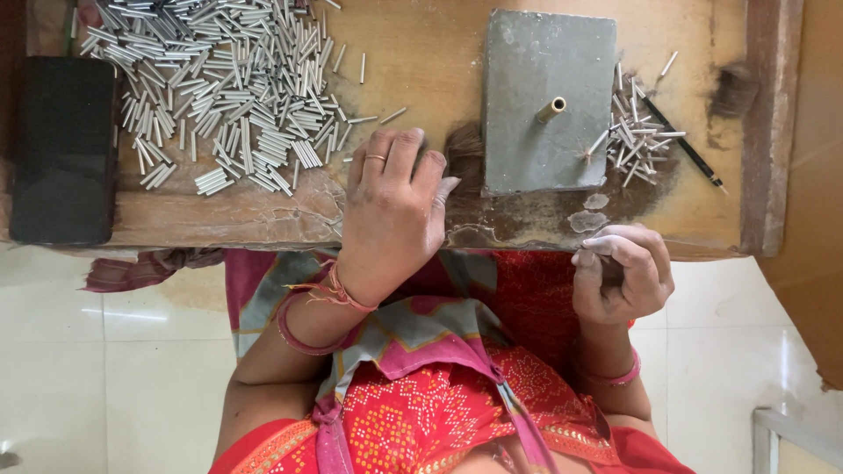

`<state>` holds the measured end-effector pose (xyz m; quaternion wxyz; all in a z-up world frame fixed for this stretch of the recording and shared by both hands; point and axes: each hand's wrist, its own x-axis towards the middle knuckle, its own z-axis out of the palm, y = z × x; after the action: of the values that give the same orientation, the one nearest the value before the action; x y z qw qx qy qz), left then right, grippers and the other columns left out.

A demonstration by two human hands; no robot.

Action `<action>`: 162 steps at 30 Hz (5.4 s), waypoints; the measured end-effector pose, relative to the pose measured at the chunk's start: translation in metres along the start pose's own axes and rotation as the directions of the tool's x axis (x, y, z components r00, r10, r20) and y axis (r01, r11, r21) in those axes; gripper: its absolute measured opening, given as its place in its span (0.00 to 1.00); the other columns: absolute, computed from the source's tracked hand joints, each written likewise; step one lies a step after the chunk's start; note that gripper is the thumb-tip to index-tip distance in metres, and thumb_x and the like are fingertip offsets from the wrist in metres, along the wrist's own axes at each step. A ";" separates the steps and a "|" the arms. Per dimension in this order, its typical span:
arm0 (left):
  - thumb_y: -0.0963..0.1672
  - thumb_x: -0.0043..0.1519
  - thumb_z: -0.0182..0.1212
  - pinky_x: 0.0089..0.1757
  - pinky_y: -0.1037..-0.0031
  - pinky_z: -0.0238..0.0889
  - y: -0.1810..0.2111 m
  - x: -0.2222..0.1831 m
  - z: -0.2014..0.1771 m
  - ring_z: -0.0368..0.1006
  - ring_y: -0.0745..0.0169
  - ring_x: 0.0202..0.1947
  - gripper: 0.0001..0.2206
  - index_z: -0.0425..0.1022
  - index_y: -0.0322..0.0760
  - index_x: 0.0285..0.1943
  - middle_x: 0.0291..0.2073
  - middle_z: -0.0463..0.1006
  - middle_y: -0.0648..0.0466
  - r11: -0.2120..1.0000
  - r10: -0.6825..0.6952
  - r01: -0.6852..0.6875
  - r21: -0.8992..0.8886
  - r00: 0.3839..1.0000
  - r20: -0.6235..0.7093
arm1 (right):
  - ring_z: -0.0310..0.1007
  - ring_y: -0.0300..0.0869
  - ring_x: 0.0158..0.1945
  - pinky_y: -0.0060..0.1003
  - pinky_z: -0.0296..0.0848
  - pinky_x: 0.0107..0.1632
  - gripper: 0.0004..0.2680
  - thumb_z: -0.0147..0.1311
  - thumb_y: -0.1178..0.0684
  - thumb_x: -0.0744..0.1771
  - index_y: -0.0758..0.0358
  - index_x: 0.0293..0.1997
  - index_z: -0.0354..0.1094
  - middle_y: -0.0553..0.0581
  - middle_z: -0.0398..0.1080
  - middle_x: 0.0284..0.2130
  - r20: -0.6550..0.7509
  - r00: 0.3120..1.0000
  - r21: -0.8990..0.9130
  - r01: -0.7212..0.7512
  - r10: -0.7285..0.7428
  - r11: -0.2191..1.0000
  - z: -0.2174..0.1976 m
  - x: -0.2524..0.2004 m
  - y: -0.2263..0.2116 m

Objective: Wrapping small metal tubes individually in thin white paper strips.

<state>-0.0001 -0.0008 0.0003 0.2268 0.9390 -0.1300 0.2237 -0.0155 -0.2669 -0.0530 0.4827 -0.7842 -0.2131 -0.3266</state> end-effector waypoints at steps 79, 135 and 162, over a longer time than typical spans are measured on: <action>0.34 0.55 0.63 0.48 0.59 0.68 0.056 -0.006 0.001 0.69 0.43 0.47 0.17 0.70 0.30 0.54 0.47 0.70 0.44 0.823 0.257 -0.416 -0.386 0.880 -0.400 | 0.72 0.36 0.36 0.30 0.74 0.37 0.02 0.52 0.62 0.72 0.69 0.49 0.67 0.55 0.71 0.39 0.495 0.745 0.837 -0.547 0.447 -0.016 0.035 0.013 -0.033; 0.35 0.64 0.64 0.43 0.80 0.70 0.043 -0.016 0.030 0.74 0.75 0.38 0.04 0.75 0.32 0.40 0.34 0.78 0.59 -0.188 -0.092 0.259 -0.947 0.956 0.280 | 0.76 0.37 0.40 0.26 0.74 0.39 0.08 0.60 0.70 0.67 0.69 0.48 0.75 0.58 0.71 0.41 0.232 0.972 0.093 -0.063 0.040 0.994 0.006 0.048 -0.078; 0.35 0.62 0.64 0.42 0.76 0.68 0.063 -0.007 -0.005 0.74 0.66 0.38 0.08 0.74 0.32 0.47 0.37 0.74 0.53 0.467 -0.107 0.050 -0.883 0.994 0.000 | 0.73 0.34 0.46 0.28 0.76 0.50 0.15 0.54 0.71 0.68 0.72 0.63 0.64 0.56 0.71 0.44 0.123 0.950 0.261 -0.311 0.288 0.914 0.022 0.022 -0.067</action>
<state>-0.0301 -0.0521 0.0239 0.6910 0.6868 -0.1768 0.1402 -0.0369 -0.2169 -0.0024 0.6227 -0.7450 -0.1536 -0.1835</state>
